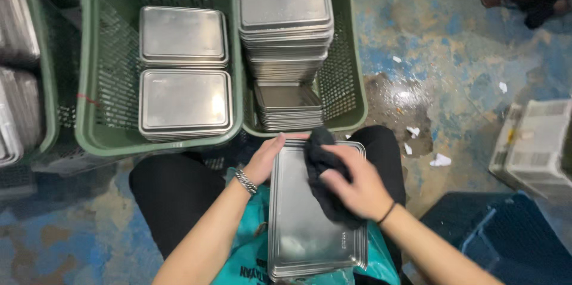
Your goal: The person sits on the floor and wipes stainless steel tray lids one at a time with a black cloth, peels small adhesive labels off some lids, and stacks the wiped lids into a green plastic basket.
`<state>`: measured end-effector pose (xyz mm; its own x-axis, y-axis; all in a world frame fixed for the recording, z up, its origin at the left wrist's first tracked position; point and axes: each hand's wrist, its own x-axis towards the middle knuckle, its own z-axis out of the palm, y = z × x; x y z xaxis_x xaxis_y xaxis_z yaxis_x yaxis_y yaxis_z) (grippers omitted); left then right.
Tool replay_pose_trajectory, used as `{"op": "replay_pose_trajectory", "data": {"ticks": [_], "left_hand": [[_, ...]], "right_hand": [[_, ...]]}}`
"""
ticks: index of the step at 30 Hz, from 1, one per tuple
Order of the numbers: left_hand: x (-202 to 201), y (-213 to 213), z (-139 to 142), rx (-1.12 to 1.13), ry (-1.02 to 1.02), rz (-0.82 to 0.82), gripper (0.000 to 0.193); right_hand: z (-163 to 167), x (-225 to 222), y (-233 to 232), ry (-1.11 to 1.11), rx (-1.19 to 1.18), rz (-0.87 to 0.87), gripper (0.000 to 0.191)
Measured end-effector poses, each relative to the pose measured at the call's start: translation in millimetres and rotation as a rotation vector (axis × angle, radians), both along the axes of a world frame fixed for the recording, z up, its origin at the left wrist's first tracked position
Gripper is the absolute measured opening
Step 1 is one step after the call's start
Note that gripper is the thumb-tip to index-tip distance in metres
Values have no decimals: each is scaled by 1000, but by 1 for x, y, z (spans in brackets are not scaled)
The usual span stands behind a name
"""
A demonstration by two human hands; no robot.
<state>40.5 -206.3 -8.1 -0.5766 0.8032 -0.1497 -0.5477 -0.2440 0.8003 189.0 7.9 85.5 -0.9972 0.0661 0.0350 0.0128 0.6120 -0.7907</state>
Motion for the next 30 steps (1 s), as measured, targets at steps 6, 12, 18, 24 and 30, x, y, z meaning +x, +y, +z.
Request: {"op": "replay_pose_trajectory", "data": {"ticks": [6,12,18,24,30], "left_hand": [[1,-9,-1,-15,33,68,79],[-8,-21,-4,-74,-6,14,76],[-9,-19,3,-28,-96,-25,57],[-4,-24,8,-92,70,-10,56],[0,4,-3,-75,29,-2,68]], "right_hand": [[-6,-48,-53,171,214,248,42],[20,-19,-98,-49,-9,776,29],[15,-52,-64,-75,248,742,26],[10,-6,21,-316,547,295,37],[14,14,9,-539,189,586,19]]}}
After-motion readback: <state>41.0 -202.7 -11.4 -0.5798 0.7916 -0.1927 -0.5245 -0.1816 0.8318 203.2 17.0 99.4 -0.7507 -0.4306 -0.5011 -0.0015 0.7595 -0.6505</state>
